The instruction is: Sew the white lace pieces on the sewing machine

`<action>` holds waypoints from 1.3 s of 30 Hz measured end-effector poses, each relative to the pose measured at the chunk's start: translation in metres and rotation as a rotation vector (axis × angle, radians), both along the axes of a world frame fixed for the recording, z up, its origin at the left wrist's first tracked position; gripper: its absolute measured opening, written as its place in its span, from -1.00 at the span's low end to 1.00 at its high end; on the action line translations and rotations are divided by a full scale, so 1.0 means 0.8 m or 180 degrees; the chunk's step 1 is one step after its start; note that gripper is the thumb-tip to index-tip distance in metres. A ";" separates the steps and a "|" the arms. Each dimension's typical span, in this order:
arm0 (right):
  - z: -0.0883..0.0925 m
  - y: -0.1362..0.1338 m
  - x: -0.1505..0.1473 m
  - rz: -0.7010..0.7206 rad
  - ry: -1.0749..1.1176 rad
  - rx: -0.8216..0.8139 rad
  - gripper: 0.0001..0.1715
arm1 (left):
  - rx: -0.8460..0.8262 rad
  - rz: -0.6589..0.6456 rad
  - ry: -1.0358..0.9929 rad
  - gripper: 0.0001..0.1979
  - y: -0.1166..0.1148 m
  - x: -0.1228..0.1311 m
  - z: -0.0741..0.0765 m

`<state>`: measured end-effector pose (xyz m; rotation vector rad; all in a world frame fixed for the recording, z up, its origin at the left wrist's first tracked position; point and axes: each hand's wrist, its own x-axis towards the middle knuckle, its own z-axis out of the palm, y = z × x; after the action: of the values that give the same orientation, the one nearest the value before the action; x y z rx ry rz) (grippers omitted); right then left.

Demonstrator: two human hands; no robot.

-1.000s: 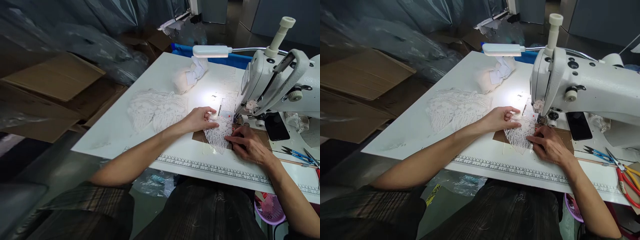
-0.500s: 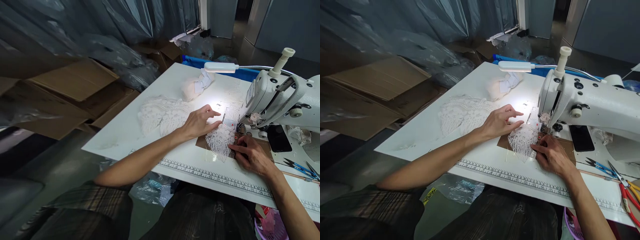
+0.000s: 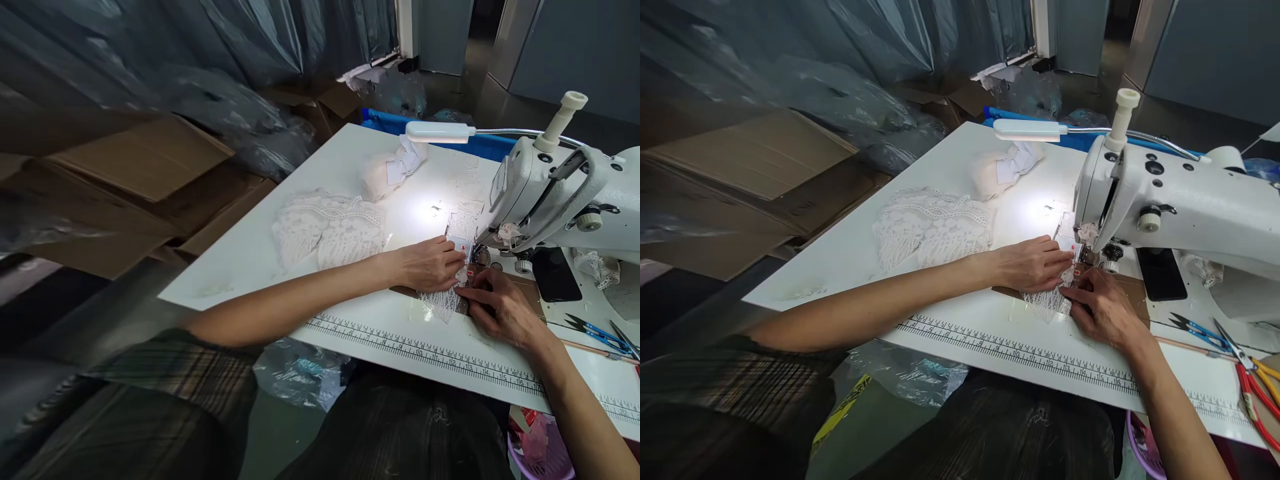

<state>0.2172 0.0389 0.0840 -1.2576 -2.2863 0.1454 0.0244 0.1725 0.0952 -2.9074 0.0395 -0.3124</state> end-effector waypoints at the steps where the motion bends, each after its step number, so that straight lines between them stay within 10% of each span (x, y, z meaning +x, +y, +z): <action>1: 0.000 0.000 0.000 0.0004 0.0001 -0.0018 -0.63 | 0.0011 0.0021 -0.0003 -0.67 -0.001 -0.001 0.000; 39: 0.003 0.003 0.001 -0.0323 -0.0013 0.0084 -0.65 | -0.0424 0.0657 -0.0162 -0.63 -0.016 0.009 -0.010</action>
<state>0.2183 0.0410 0.0865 -1.3581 -2.2152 0.0763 0.0317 0.1598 0.0872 -2.9984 -0.2983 -0.3652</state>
